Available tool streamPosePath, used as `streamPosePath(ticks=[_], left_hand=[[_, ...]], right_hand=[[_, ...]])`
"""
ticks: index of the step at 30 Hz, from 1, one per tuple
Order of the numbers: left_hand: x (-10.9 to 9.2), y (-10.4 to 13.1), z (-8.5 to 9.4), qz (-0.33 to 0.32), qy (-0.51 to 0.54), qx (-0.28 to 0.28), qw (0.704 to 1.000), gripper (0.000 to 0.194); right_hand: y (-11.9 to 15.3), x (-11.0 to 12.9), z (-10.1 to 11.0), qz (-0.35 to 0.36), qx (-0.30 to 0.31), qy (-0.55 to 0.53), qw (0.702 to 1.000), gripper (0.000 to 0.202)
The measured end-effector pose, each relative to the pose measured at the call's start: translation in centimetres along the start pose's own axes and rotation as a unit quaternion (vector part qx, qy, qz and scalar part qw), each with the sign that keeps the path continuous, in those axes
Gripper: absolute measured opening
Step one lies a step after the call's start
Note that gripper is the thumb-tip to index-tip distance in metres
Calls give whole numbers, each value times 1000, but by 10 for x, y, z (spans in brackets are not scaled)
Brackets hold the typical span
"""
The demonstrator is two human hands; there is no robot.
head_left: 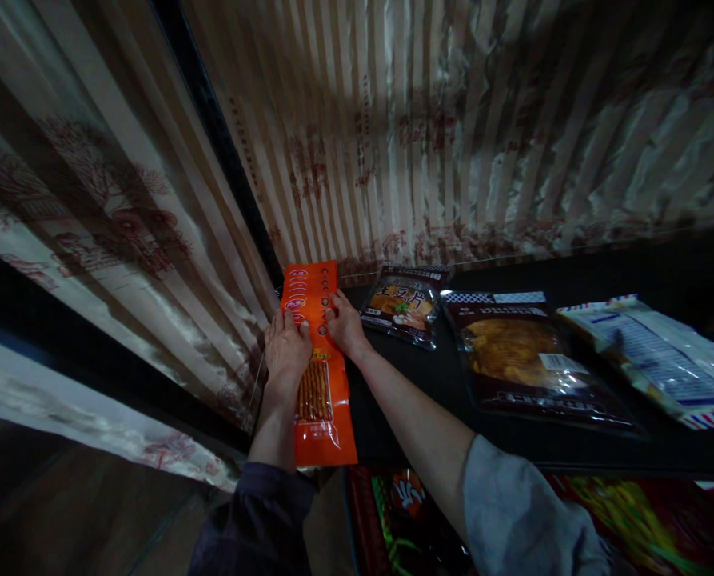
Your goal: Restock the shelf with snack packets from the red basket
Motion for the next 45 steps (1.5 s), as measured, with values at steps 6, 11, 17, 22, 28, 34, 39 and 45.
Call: streamPosePath(ticks=[6,11,17,22,28,34,39,45], left_hand=[[-5,4,2,-3,-26,-28,999,50],[-6,4,1,7,-31,-22,999,48],[-3,4,1,18,-20,-30,999,49],[-3,6,4,26,-6,-20,999,52],[1,4,1,33,25,-8,999,56],[4,2,-2,22,44,-10,999,58],[6,2,-2,15,53,-9,998,62],[6,2,-2,11,50,-15,999,58]], right_hand=[[0,2,2,-16,-3,68,998,42],[3,4,6,-13,-11,67,998,45],[4,5,7,-9,-7,53,999,47],[9,3,7,-39,4,48,998,47],[15,2,9,-67,-8,39,997,46],[16,6,8,-59,-4,31,998,42],[17,4,7,-64,-3,31,997,43],[18,3,8,-67,-3,24,997,45]])
Point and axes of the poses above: each hand's wrist, its own y-axis away from the middle knuckle, its own z-axis out of the back of the hand, x = y × z, the point moved 9 cm from there along -y, towards the middle knuckle, and after that the axes turned 12 degrees about x, right-handed, at the moved point
